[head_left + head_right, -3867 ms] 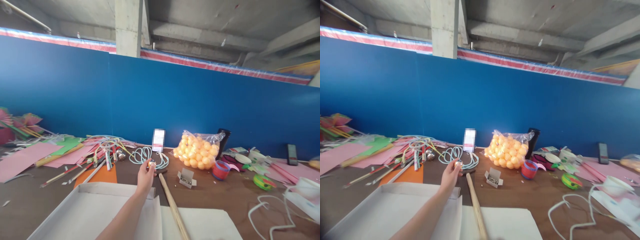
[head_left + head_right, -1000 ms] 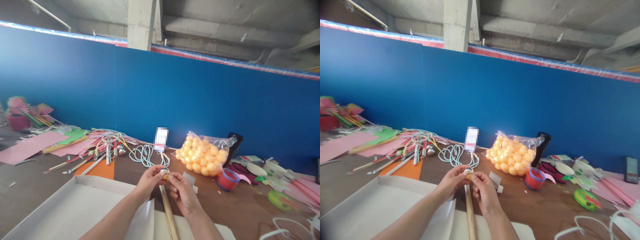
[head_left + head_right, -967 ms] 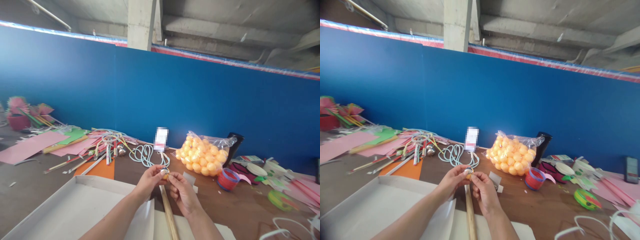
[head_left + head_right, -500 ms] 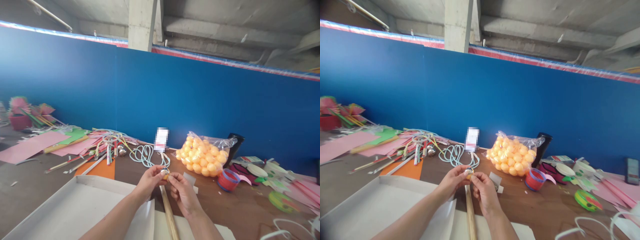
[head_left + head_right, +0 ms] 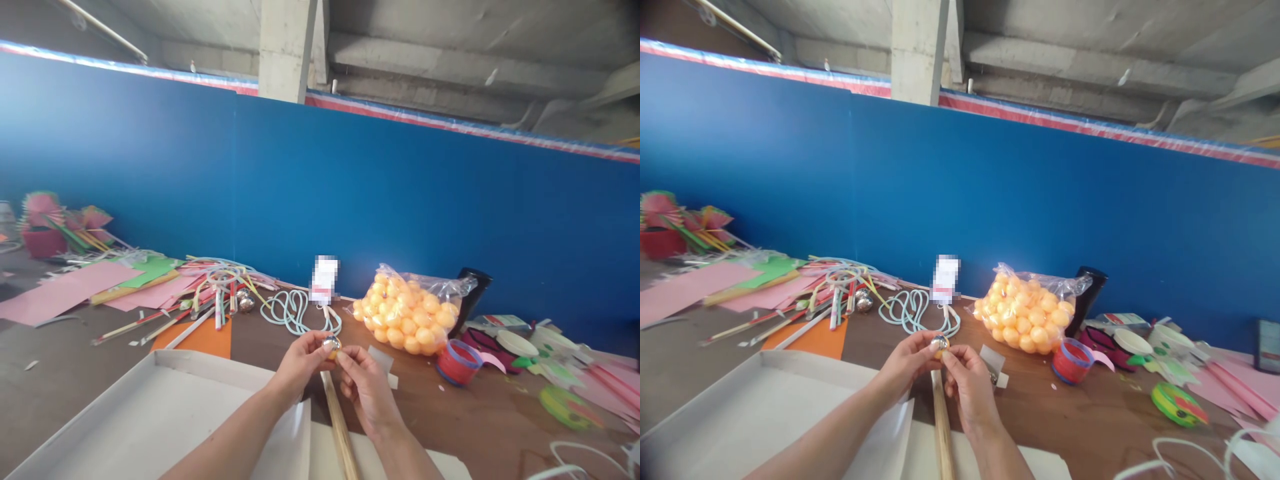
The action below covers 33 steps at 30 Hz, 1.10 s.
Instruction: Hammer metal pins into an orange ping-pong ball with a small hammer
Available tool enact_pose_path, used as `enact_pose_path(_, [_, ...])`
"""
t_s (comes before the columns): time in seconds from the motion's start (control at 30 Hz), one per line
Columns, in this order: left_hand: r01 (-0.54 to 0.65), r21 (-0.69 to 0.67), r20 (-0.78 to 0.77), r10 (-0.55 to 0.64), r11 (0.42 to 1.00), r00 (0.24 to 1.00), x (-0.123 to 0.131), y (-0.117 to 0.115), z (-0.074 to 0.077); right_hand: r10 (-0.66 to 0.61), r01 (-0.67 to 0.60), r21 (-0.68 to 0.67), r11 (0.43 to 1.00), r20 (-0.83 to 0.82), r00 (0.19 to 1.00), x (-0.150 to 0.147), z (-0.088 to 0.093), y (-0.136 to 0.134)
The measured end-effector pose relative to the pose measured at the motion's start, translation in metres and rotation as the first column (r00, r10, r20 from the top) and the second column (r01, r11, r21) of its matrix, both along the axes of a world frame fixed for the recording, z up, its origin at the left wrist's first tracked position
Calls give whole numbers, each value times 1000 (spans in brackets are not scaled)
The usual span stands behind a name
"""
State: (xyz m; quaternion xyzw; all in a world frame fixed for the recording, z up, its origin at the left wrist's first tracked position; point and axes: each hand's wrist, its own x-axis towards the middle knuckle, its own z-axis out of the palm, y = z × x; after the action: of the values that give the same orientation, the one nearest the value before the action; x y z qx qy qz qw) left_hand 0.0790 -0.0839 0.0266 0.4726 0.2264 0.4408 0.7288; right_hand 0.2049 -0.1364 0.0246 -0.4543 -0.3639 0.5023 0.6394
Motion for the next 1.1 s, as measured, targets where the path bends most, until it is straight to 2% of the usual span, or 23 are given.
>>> enact_pose_path(0.3, [-25,35,-16,25,999,1000,2,1,0,-26,26,-2,1000,-19,999,-3,1,-1])
enact_pose_path(0.5, [-27,68,-44,30,997,999,3,0,-2,-36,35,9,999,43,998,-2,1,-2])
enact_pose_path(0.7, [-11,47,17,10,999,1000,3,-3,2,-42,42,4,999,27,999,-6,4,-1])
enact_pose_path(0.77, [-6,14,63,6,1000,998,3,-3,3,-46,47,-3,999,96,994,-5,5,-2])
enact_pose_path(0.83, [-27,-39,112,31,999,993,2,-1,3,-44,55,-33,998,255,966,0,5,-4])
enact_pose_path(0.9, [-76,-109,150,92,991,984,0,4,1,-31,71,-61,996,499,866,8,4,-8])
enact_pose_path(0.97, [-113,-172,171,143,979,975,-2,9,-1,-31,96,-43,994,752,658,15,2,-15])
enact_pose_path(1.03, [-128,-211,193,169,969,967,-4,13,-3,46,98,-100,990,892,450,17,-1,-21])
enact_pose_path(1.1, [-131,-229,217,181,965,959,-6,15,-4,134,68,-163,984,940,313,14,-4,-26])
